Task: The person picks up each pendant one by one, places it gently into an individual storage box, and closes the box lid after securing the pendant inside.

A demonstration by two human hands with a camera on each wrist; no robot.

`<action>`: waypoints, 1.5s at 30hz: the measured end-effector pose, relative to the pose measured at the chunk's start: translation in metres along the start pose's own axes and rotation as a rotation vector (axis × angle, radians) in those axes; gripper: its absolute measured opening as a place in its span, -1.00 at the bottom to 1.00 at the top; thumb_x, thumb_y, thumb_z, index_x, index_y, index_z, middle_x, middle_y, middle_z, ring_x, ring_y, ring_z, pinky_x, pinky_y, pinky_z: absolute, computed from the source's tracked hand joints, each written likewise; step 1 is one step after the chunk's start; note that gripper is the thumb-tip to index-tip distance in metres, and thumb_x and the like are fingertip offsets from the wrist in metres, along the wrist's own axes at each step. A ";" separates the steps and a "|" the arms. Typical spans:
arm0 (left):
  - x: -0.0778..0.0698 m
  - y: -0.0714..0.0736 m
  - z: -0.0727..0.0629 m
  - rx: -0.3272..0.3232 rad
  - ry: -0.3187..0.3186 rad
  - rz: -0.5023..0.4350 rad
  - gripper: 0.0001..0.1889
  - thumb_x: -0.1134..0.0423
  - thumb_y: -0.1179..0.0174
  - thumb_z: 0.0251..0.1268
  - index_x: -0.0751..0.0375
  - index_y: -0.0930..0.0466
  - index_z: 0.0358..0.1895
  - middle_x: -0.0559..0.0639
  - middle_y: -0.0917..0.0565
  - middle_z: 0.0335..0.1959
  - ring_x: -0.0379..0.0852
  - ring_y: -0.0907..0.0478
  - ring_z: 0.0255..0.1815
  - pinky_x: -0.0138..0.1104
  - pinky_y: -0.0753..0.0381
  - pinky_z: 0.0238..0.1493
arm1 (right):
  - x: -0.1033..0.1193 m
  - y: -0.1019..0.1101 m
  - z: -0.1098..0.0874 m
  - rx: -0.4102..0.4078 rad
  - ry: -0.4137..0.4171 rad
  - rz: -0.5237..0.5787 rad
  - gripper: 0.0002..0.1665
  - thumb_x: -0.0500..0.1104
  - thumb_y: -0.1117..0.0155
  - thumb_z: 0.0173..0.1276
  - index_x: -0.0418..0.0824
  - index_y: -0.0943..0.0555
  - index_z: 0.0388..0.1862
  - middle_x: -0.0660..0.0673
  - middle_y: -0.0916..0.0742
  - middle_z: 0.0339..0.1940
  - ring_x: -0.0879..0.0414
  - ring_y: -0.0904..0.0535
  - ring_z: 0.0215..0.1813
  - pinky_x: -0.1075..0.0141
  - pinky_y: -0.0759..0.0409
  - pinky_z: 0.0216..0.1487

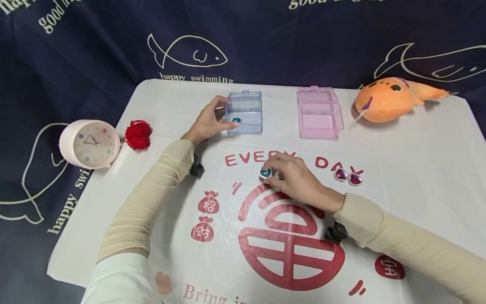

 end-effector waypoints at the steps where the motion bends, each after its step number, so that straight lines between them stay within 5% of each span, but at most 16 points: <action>1: -0.001 0.000 0.000 0.001 -0.002 0.002 -0.22 0.52 -0.40 -0.02 0.42 -0.20 0.31 0.40 -0.34 0.29 0.23 -0.34 0.39 -0.05 -0.45 0.37 | 0.001 0.001 0.002 -0.006 0.005 0.001 -0.76 -0.26 -0.48 0.14 -0.22 -0.70 -0.19 -0.11 -0.71 -0.13 0.07 -0.61 -0.20 0.19 -0.64 -0.16; 13: 0.000 0.000 0.001 0.004 -0.019 -0.004 -0.22 0.53 -0.40 -0.02 0.45 -0.19 0.30 0.42 -0.33 0.28 0.25 -0.33 0.39 -0.04 -0.45 0.36 | -0.002 0.022 0.044 -0.097 0.084 0.001 -0.74 -0.31 -0.47 0.13 -0.31 -0.69 -0.17 -0.18 -0.71 -0.11 0.02 -0.66 -0.22 0.19 -0.73 -0.23; 26: 0.000 0.000 0.001 0.007 -0.015 -0.031 -0.21 0.55 -0.39 -0.02 0.46 -0.17 0.30 0.41 -0.30 0.31 0.25 -0.31 0.41 -0.09 -0.45 0.37 | -0.014 0.034 0.100 -0.109 0.015 -0.029 -0.73 -0.30 -0.42 0.18 -0.31 -0.68 -0.11 -0.21 -0.71 -0.09 -0.06 -0.65 -0.09 0.14 -0.69 -0.09; 45: 0.001 0.001 0.002 0.001 0.006 -0.018 -0.21 0.49 -0.41 0.01 0.41 -0.17 0.32 0.37 -0.30 0.33 0.22 -0.30 0.42 -0.06 -0.42 0.40 | -0.042 0.028 0.157 -0.005 -0.055 -0.042 -0.70 -0.31 -0.44 0.16 -0.33 -0.68 -0.10 -0.22 -0.72 -0.04 -0.05 -0.62 0.00 0.15 -0.63 0.05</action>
Point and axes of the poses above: each hand's wrist, its own z-axis towards the middle knuckle, its own y-axis out of the back of the hand, x = y × z, the point moved 2 cm from there along z, towards the middle knuckle
